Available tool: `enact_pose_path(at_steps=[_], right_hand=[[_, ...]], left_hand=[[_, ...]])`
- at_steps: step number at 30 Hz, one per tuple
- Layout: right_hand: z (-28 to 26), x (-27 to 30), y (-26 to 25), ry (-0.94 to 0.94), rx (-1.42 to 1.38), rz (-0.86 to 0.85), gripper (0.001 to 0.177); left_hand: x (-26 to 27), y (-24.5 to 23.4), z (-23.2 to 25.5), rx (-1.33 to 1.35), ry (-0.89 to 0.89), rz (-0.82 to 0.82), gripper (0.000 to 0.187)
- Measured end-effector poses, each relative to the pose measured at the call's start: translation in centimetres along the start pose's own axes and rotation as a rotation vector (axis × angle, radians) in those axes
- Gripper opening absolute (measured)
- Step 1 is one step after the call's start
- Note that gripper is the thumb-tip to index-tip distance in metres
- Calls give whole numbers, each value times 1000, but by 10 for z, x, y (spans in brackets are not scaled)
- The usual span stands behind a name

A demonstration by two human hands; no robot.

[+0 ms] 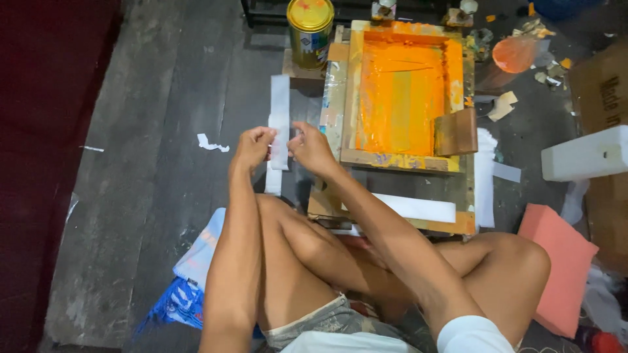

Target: The person sits on the floor and places a white rectangular sheet onto a wooden screen printing frame. They then use a squeegee to spread orange ink across the screen, repeatedly rolling it back and forth to ensure even coverage.

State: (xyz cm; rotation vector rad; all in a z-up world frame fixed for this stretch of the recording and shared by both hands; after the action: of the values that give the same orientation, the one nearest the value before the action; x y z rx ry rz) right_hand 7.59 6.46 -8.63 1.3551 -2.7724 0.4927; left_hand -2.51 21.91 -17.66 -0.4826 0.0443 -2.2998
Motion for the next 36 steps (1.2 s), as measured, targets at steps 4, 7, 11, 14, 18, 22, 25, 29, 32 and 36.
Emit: enact_pose_path(at_steps=[4,7,11,14,18,22,25,29,32,36], right_hand=[[58,-29,33,153,50,26,42],[89,-38,56,241,85,50,36],[140,-49,80,303,223,121,35],[142,-35,85,488,298,80,33],[135,-16,82,680,301,66,39],[149,-23,86,741,345,56,47],[156,-12,86,869,303,38,43],[111,-4,80,697,363,-19,33],[99,-4,82,683,355,-52,35],[83,2,79,653,311,-61,31]], left_hand=[[-13,-6,-22,-51,-43,39,19],[-18,-19,-46,-151,-141,71,16],[-24,-25,-79,-121,-276,68,19],[10,-26,-49,-167,-377,25,24],[26,-27,-36,-332,-452,-71,41],[25,-18,-38,-390,-454,-130,44],[27,-15,-36,-396,-480,-153,48],[47,-16,-11,-418,-518,-184,52],[51,-17,-4,-405,-544,-193,56],[59,-16,7,-387,-579,-221,60]])
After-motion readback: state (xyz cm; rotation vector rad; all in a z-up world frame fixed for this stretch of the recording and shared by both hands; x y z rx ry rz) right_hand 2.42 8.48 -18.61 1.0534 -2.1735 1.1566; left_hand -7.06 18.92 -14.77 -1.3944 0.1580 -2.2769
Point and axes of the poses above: each hand's wrist, its own x-axis away from the middle knuckle, its own y-axis out of the palm, z = x × y, the point moved 8 cm from there along -x, towards the middle knuckle
